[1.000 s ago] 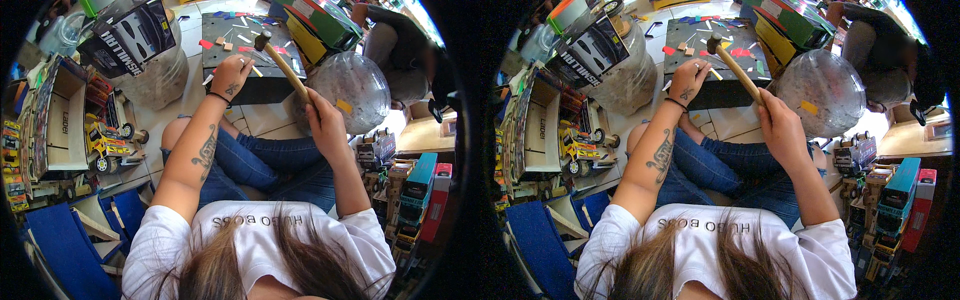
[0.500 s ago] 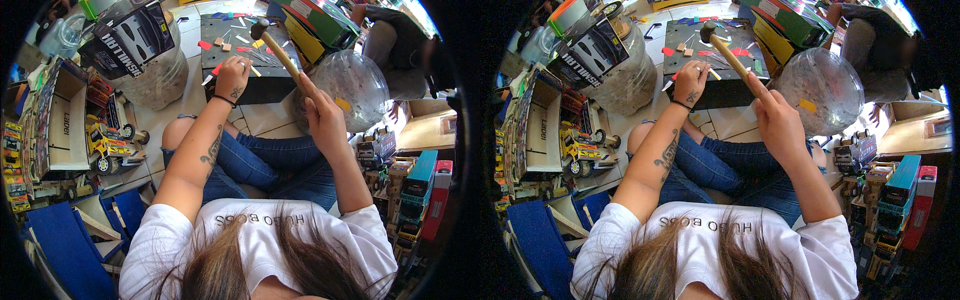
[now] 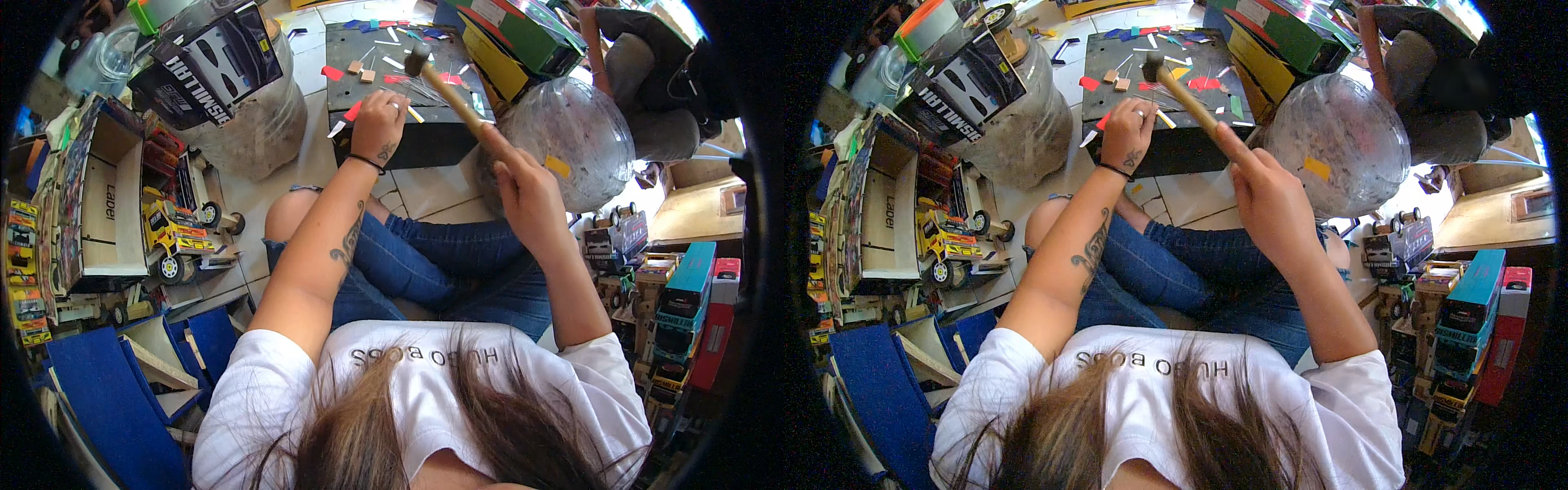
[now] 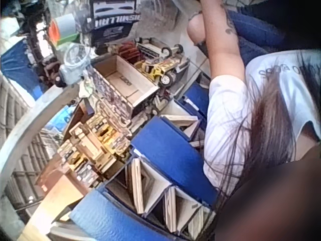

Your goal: The person sits on the floor and repeatedly places small wooden blocks on a black work surface, then uses a hammer to tap them. They occasionally reach into a large plastic container to retrieve more blocks and continue the process.

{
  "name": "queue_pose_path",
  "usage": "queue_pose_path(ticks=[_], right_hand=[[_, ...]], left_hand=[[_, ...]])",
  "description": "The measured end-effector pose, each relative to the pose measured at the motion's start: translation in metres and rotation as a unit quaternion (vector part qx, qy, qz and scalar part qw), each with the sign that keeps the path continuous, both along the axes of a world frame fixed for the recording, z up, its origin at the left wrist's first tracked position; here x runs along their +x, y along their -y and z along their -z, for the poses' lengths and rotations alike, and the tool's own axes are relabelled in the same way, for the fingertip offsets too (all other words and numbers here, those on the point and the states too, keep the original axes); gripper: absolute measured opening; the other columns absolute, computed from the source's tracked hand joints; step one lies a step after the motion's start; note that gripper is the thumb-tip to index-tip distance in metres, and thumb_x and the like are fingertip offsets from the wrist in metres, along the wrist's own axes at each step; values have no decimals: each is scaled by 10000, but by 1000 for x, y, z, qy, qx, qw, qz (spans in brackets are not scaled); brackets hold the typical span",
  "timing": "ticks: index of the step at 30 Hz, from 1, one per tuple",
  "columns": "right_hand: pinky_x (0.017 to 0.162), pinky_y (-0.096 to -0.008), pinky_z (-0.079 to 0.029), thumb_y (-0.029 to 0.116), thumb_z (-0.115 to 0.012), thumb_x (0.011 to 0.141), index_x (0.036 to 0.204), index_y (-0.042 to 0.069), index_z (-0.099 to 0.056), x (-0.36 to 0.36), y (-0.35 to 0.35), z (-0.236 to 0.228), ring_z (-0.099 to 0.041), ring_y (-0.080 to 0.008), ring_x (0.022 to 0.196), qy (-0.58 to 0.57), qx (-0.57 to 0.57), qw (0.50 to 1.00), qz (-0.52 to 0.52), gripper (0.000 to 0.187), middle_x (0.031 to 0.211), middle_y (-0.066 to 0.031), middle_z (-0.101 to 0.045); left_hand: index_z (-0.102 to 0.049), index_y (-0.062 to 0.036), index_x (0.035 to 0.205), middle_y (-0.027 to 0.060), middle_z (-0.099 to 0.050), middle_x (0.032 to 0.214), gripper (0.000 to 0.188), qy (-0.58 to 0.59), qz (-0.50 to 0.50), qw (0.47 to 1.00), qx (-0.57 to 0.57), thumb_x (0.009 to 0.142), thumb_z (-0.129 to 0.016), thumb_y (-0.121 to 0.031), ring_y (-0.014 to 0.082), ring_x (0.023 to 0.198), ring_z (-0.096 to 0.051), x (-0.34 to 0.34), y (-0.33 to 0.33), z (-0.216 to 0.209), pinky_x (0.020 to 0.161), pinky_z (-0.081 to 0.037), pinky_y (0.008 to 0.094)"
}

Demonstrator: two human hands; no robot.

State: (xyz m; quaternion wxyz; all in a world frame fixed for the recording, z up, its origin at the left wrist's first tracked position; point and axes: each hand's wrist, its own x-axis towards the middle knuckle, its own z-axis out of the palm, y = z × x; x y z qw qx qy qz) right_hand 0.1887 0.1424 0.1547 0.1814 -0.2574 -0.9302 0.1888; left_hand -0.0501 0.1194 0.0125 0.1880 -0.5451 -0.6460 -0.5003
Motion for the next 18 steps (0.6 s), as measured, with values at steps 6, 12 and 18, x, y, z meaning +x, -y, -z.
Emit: queue_pose_path(ticks=[6,12,18], right_hand=[[696,-441,-483,78,-515,921,1392,252,-454,0,0,3,-604,-364,764,0,-10,1000,4,506,858,-168,-577],[709,-414,-489,74,-526,917,1389,246,-464,-1,-3,5,-612,-346,765,-56,-23,998,6,506,863,-163,-584],[750,-399,-497,70,-527,915,1376,228,-483,2,-2,6,-627,-341,817,-56,-28,998,7,489,943,-175,-619]], left_hand=[[-594,-9,768,135,-621,808,137,2,-6,1000,-1,862,-623,-104,328,798,-591,0,-1,0,733,-469,409],[-619,-22,794,112,-625,808,114,24,11,999,-36,851,-637,-119,307,791,-587,-4,1,-1,740,-460,407],[-637,-72,744,28,-610,822,110,-57,-28,998,-20,821,-663,-145,234,841,-562,4,12,-11,763,-419,389]])
